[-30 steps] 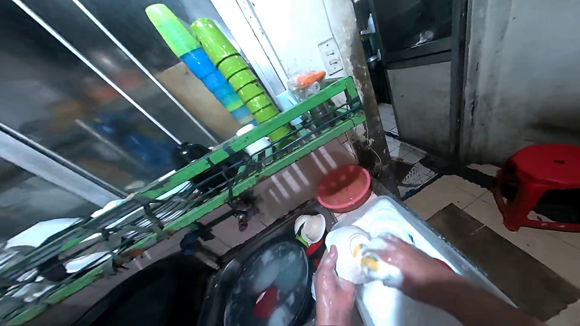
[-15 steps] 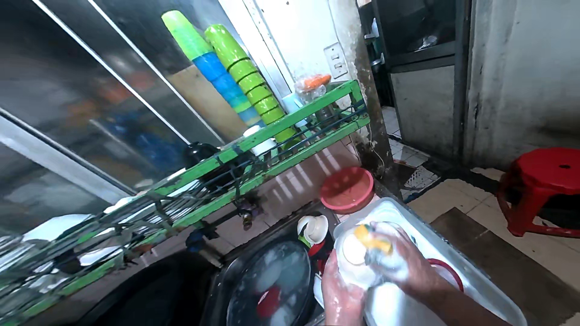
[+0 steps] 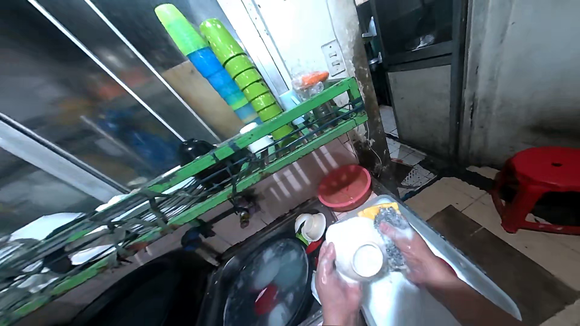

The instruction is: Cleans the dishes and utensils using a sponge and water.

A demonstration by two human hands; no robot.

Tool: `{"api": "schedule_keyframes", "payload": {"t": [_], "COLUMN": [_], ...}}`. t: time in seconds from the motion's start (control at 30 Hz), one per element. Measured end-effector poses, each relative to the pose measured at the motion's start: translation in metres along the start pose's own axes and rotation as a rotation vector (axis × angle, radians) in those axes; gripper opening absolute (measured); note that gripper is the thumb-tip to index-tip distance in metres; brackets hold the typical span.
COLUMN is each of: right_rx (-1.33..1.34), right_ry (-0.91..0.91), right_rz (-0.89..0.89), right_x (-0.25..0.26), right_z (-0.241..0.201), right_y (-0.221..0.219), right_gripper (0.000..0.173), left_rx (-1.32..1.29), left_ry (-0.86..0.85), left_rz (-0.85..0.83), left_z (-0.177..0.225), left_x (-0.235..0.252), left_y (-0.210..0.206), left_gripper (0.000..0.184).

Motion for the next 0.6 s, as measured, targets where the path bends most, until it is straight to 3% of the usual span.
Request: {"api": "schedule_keyframes", "payload": {"t": [0.07,0.2,0.27,0.37,0.43,0.5,0.6], "right_rx": [-0.094,-0.827,-0.921,-0.473,-0.22,-0.341,-0.717], "right_ry": [0.137,0.595,0.492,0.055,-0.025,-0.033,0.008], "right_rz": [0.003,-0.173,-0.265,-0.157,-0.107,-0.139,-0.121], "right_x": [-0.002,-0.01,-0.014,0.0,0.015,0.027,0.027], "right_z": [-0.016,-0.039,-0.025,-0.004,0.004,0.006,0.011], "right_y": [-0.006,-0.03,-0.04,-0.025,-0.011,-0.003,-0.013], "right_gripper": [0.062,0.047,0.049,0.055,0.046,0.044,0.061], "left_rx": [-0.094,-0.099,-0.122,-0.096,-0.017,0.116,0.45], "left_ry": [0.071,0.413,0.415,0.3,0.21,0.124,-0.021], "left_rz": [0.009,-0.059,-0.001,-0.02,-0.045,-0.057,-0.157], "left_z": [-0.018,-0.057,-0.061,-0.056,-0.049,-0.041,-0.04], "left_x": [0.009,0.003,0.007,0.023,0.03,0.029,0.018], "left_y": [0.007,0.004,0.004,0.013,0.021,0.022,0.008], "left_gripper": [0.034,0.055,0.056,0.049,0.047,0.047,0.052]}}
Point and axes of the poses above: each hand's wrist, its own x-axis towards the middle knuckle, its own y-axis out of the back of the hand, z = x × y, the point moved 8 cm from there along x, towards the middle knuckle, and after that the axes turned 2 degrees about -y, right-handed, at the moved point
